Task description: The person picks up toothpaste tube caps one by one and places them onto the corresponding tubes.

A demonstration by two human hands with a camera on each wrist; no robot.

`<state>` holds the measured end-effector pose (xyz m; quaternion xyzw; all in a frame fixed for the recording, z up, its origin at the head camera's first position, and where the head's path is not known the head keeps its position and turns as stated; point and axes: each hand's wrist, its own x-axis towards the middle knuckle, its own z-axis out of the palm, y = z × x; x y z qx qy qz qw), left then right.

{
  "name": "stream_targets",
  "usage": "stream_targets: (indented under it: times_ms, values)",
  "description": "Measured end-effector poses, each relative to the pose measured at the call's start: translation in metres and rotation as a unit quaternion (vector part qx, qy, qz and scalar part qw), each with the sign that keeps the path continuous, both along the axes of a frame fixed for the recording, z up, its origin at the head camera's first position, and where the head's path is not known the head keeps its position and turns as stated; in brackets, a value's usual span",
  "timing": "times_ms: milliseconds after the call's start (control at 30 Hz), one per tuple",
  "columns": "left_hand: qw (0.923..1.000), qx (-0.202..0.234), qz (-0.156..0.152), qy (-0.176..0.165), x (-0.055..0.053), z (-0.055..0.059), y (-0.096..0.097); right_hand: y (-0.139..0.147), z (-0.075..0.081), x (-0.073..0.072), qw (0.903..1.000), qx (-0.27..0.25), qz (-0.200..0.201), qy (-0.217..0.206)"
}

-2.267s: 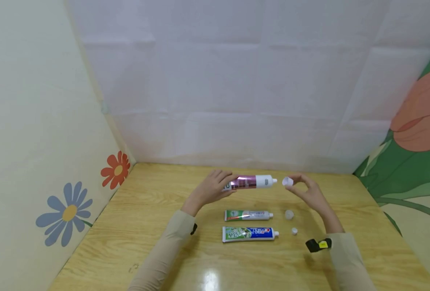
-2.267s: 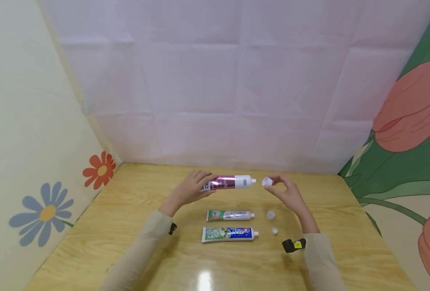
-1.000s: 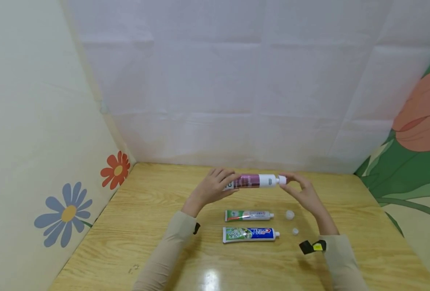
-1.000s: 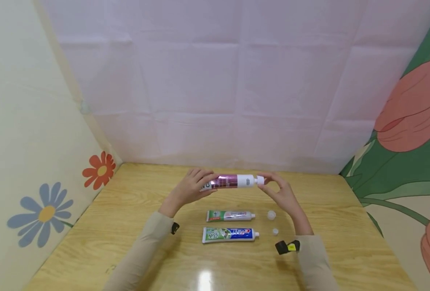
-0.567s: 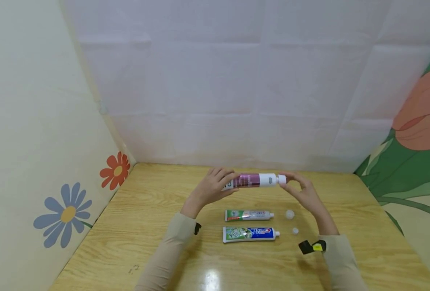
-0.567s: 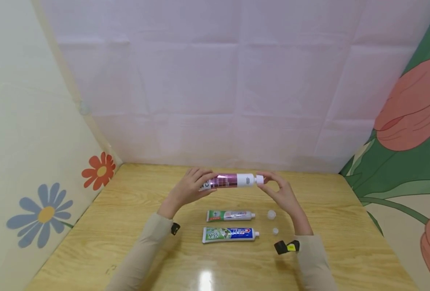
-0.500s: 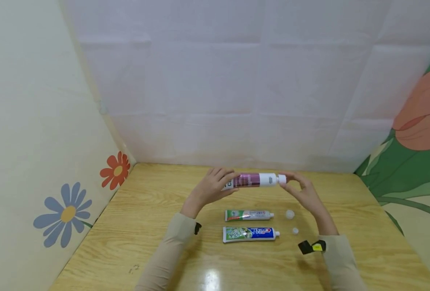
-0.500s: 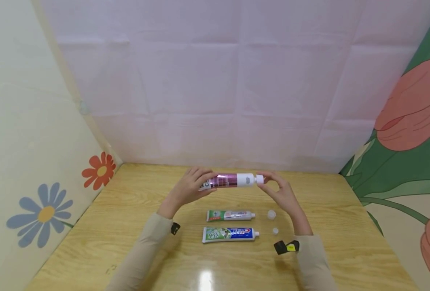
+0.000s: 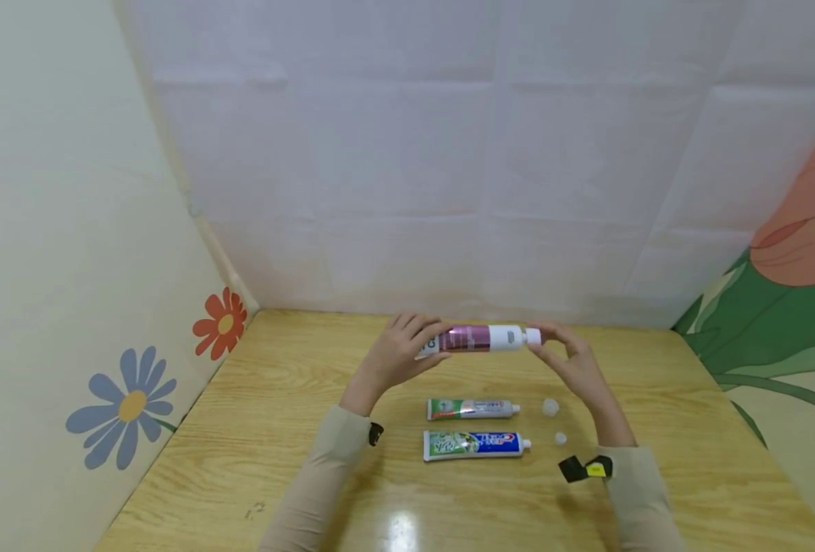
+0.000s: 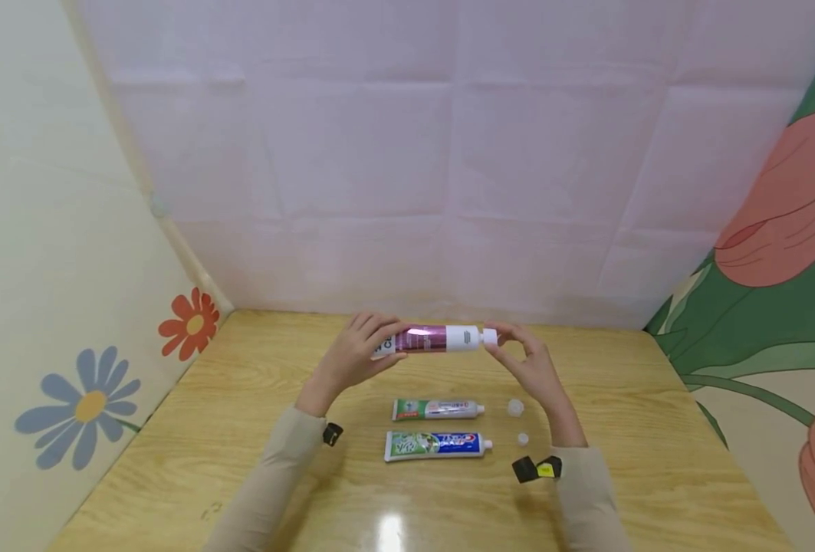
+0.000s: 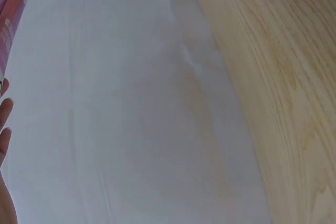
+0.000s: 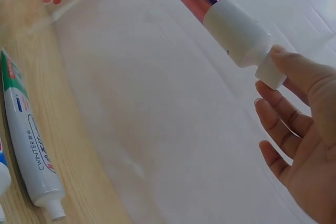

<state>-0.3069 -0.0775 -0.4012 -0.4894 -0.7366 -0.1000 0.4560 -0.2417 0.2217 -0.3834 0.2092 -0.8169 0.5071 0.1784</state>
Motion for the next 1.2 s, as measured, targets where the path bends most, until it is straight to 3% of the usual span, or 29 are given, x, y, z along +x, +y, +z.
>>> stream_targets:
  times_ms: [267, 633, 1200]
  values:
    - [0.9999, 0.015, -0.002, -0.005, 0.001, 0.001, -0.002, -0.006, 0.003, 0.001, 0.9999, -0.007, -0.003, -0.008]
    - [0.9944, 0.029, -0.052, -0.088, 0.003, 0.008, -0.001, -0.006, 0.001, 0.002, 1.0, -0.008, 0.0, -0.005]
    - [0.9937, 0.053, -0.044, -0.089, 0.011, 0.003, -0.005, -0.009, 0.002, 0.002, 0.9996, -0.017, 0.009, -0.02]
